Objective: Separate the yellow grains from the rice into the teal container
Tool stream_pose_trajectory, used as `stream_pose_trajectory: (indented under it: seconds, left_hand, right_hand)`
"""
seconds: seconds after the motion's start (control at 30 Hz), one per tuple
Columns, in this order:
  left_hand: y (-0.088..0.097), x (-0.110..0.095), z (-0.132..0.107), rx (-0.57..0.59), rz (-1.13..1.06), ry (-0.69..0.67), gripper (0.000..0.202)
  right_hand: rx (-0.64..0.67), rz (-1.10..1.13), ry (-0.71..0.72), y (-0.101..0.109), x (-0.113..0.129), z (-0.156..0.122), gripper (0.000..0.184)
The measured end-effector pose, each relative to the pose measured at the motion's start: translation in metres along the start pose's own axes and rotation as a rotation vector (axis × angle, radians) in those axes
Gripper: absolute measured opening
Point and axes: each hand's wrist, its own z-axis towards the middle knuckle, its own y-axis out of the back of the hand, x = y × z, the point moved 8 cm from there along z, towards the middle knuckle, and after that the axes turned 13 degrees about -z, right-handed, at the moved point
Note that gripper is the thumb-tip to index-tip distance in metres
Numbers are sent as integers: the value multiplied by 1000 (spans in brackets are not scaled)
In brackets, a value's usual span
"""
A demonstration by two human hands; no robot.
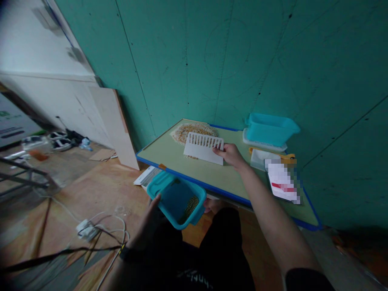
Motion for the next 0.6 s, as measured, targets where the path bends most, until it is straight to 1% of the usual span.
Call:
stream_pose_trajectory:
  seconds: [0.17, 0.37, 0.6]
  left_hand:
    - [0, 0, 0, 5, -14, 12, 121]
    - [1, 0, 0, 6, 1, 12, 119]
    - [2, 0, 3, 11, 11, 9, 112]
  right_hand:
    - [17, 18, 11, 0, 2, -2, 67]
    - [38, 27, 31, -2, 4, -4, 67]
    - [57, 15, -1, -4, 3, -6, 70]
